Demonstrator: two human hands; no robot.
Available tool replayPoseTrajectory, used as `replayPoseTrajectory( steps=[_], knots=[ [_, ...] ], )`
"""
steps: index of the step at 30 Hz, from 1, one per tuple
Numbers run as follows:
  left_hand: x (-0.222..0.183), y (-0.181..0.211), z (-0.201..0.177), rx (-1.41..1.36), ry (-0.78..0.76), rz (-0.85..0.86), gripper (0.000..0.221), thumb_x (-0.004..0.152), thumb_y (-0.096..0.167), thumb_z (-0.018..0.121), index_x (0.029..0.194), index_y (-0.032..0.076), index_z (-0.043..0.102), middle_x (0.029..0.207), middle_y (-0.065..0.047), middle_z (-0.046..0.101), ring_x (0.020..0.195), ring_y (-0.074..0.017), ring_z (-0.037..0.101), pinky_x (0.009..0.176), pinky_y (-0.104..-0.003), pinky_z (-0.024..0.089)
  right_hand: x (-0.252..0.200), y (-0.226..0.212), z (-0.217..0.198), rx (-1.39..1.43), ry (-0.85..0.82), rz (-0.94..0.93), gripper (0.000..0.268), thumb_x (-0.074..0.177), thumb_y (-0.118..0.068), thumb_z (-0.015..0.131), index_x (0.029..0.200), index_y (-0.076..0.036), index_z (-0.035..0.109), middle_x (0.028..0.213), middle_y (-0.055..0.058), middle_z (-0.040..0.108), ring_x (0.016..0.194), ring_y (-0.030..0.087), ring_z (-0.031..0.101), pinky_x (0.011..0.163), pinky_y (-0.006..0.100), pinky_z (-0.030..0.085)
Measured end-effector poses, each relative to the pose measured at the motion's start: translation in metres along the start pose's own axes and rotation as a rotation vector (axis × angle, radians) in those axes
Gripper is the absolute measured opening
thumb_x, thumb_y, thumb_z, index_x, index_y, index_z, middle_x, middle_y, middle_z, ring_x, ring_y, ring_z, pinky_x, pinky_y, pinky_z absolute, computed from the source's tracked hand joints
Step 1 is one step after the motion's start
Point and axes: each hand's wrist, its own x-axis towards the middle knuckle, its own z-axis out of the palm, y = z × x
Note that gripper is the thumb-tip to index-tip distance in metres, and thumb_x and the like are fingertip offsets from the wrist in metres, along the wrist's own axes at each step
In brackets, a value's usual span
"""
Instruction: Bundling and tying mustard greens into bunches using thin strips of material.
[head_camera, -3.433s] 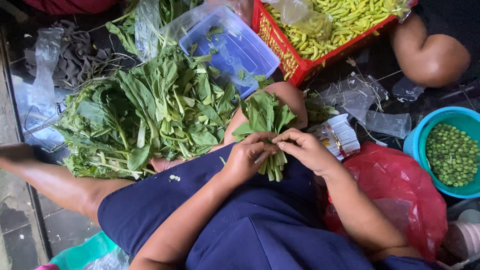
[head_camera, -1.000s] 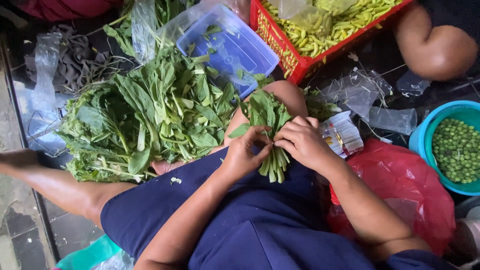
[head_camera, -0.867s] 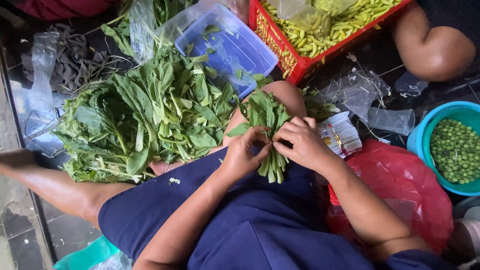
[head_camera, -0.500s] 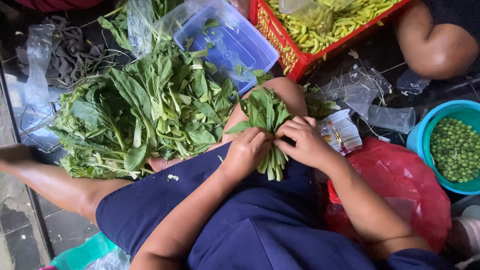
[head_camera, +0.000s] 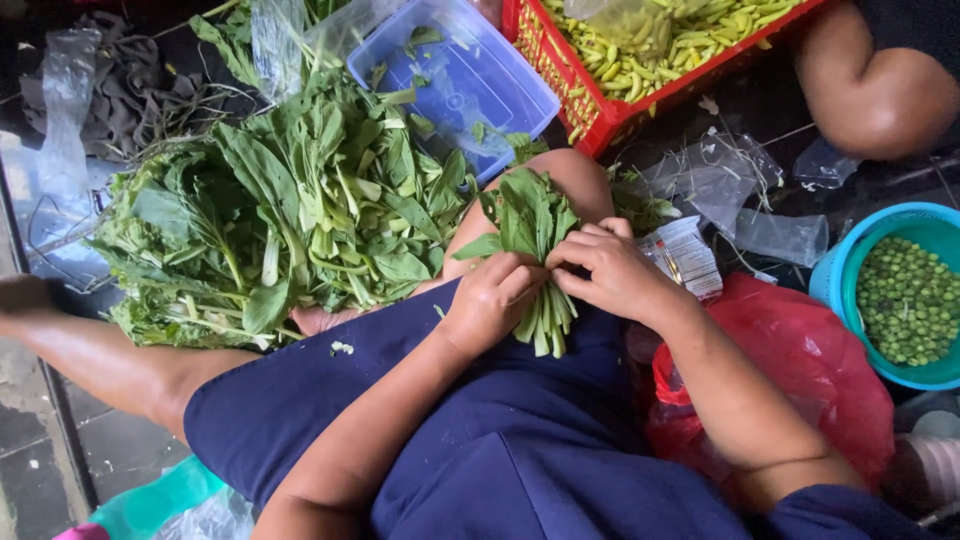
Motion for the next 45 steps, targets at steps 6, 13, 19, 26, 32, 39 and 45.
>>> replayPoseTrajectory(
  steps=[6,13,19,26,32,39,45],
  knots=[
    [-0.01,-0.008,0.003,0.002,0.034,0.034,0.017,0.102,0.02,0.06,0.087,0.017,0.067,0.087,0.001,0.065,0.073,-0.0215,0.065,0.062,-0.032,0.055,-0.003,-0.005,-0.007,-0.202,0.091,-0.001,0.008,0.088,-0.036,0.068,0.087,-0.029,0.064,0.08,-0.012,0.061,0.089,0.012,0.06,0.098,0.038,0.039],
    [-0.046,-0.011,-0.008,0.009,-0.137,-0.148,0.016,0.084,0.021,0.077,0.093,0.014,0.066,0.078,-0.007,0.059,0.075,-0.0311,0.066,0.064,-0.041,0.056,-0.023,0.0,0.006,-0.146,0.146,0.126,0.015,0.092,-0.037,0.071,0.101,-0.026,0.067,0.086,-0.009,0.067,0.089,0.013,0.067,0.088,0.035,0.047],
    [-0.073,-0.012,0.01,-0.435,-0.297,-0.791,0.038,0.085,0.027,0.067,0.123,0.02,0.066,0.102,-0.012,0.077,0.103,-0.0416,0.07,0.087,-0.056,0.055,-0.035,0.002,0.062,0.128,0.046,0.217,0.036,0.096,-0.042,0.07,0.1,-0.006,0.069,0.092,0.012,0.071,0.097,0.036,0.07,0.089,0.045,0.054],
    [-0.047,-0.039,-0.011,-0.406,-0.064,-0.864,0.041,0.085,0.019,0.066,0.126,0.019,0.065,0.11,-0.012,0.075,0.107,-0.0384,0.07,0.09,-0.052,0.056,0.03,0.003,0.076,0.292,0.174,0.259,0.042,0.099,-0.036,0.072,0.117,-0.002,0.056,0.112,0.019,0.063,0.112,0.038,0.061,0.099,0.046,0.048],
    [-0.015,-0.082,-0.034,-0.387,0.109,-0.897,0.045,0.086,0.012,0.065,0.13,0.019,0.065,0.118,-0.011,0.073,0.111,-0.0355,0.07,0.093,-0.048,0.058,0.142,0.037,0.068,0.453,0.306,0.345,0.054,0.101,-0.031,0.073,0.132,0.002,0.043,0.13,0.025,0.056,0.126,0.04,0.054,0.108,0.048,0.042],
    [-0.047,-0.146,-0.11,-0.02,0.224,-1.104,0.043,0.088,0.017,0.062,0.131,0.011,0.063,0.118,-0.016,0.071,0.114,-0.039,0.067,0.095,-0.054,0.055,0.228,0.068,0.1,0.284,0.447,0.367,0.053,0.091,-0.022,0.08,0.127,0.006,0.053,0.116,0.032,0.063,0.115,0.052,0.06,0.096,0.059,0.048],
    [-0.114,-0.208,-0.118,0.66,0.121,-1.079,0.049,0.081,0.027,0.075,0.123,0.006,0.065,0.112,-0.014,0.064,0.1,-0.0364,0.066,0.082,-0.048,0.058,0.263,-0.029,0.177,0.016,-0.022,0.084,0.036,0.096,-0.045,0.068,0.117,-0.017,0.076,0.106,0.008,0.075,0.106,0.03,0.071,0.091,0.043,0.055]
  ],
)
